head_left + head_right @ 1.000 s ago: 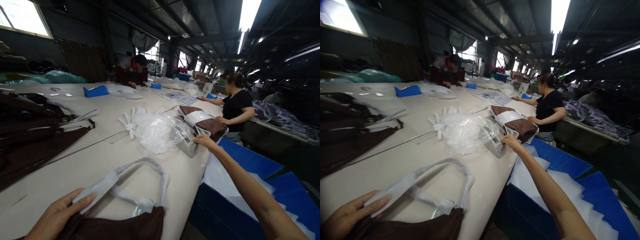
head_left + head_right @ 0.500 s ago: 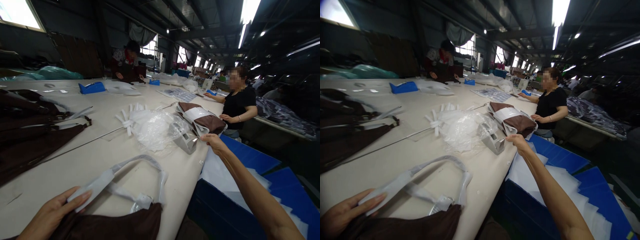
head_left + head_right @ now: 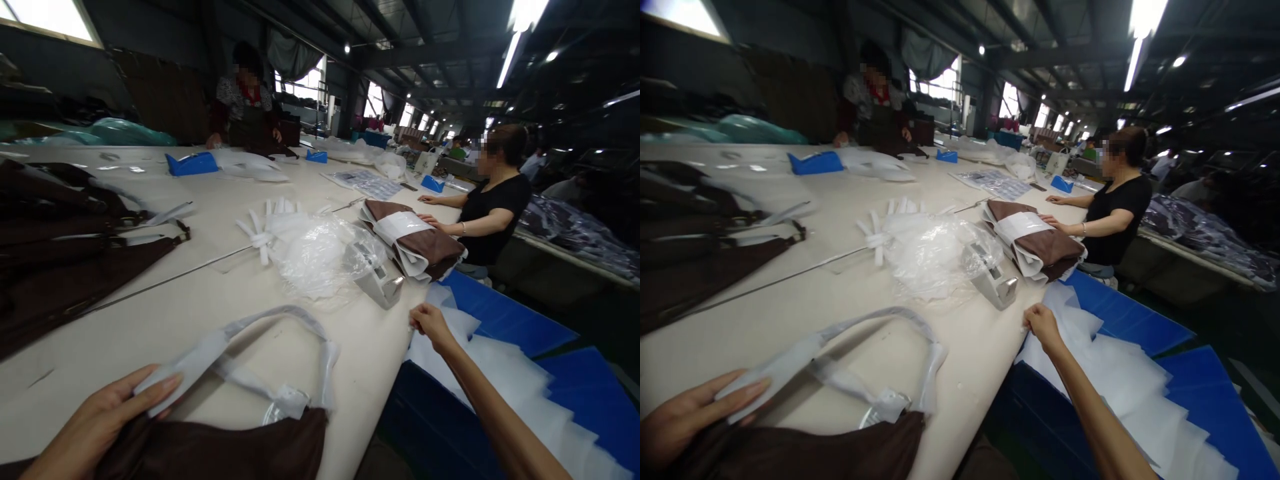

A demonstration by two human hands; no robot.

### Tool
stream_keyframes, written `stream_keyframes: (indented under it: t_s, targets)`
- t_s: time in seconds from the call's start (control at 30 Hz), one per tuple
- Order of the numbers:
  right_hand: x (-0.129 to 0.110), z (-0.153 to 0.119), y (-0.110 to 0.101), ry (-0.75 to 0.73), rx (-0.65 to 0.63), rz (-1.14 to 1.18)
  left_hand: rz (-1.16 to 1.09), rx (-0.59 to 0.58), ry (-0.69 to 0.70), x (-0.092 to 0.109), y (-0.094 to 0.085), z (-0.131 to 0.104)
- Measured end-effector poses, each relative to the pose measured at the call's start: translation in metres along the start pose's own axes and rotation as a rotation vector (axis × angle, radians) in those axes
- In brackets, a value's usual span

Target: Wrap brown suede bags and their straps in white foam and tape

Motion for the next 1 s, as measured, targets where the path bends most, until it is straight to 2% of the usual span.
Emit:
stream_keyframes:
  t_s: [0.1, 0.17, 0.27, 0.37, 0.47, 0.53, 0.6, 0.67, 0.83, 1.0]
  targets:
    - [-0.002, -0.038, 0.007, 0.008, -0.111, 0.061, -0.093, -0.167, 0.052, 0.011, 0.004, -0.015]
    - [-0.016, -0.067, 0.032, -0.017, -0.285, 0.160, -0.170, -0.157, 0.121, 0.019, 0.003, -0.022]
    - [-0.053, -0.120, 0.095, -0.075, -0.585, 0.344, -0.222, -0.190, 0.158, 0.018, 0.007, -0.026]
    - [-0.081, -0.179, 0.165, -0.101, -0.797, 0.482, -0.238, -0.179, 0.160, 0.012, 0.007, -0.026]
    - [-0.081, -0.224, 0.227, -0.063, -0.933, 0.479, -0.267, -0.179, 0.175, 0.009, 0.007, -0.027]
    - [-0.069, -0.239, 0.255, -0.012, -0.969, 0.425, -0.288, -0.177, 0.184, 0.009, 0.006, -0.027]
    - [-0.057, -0.246, 0.270, 0.025, -0.971, 0.370, -0.310, -0.176, 0.190, 0.009, 0.006, -0.027]
    - [-0.050, -0.247, 0.275, 0.041, -0.964, 0.330, -0.333, -0.183, 0.194, 0.008, 0.006, -0.027]
    - [-0.040, -0.248, 0.279, 0.120, -0.947, 0.327, -0.393, -0.200, 0.190, 0.007, 0.005, -0.029]
    - [-0.040, -0.247, 0.282, 0.146, -1.019, 0.364, -0.452, -0.209, 0.189, 0.007, 0.001, -0.030]
Point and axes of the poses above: each hand's wrist, its own z-axis towards the middle knuckle, its own y-axis out of the palm, x = y × z, the point moved 5 cm from there along z, towards the middle knuckle, and after that the axes turned 7 degrees about x, right-handed, at the moved point
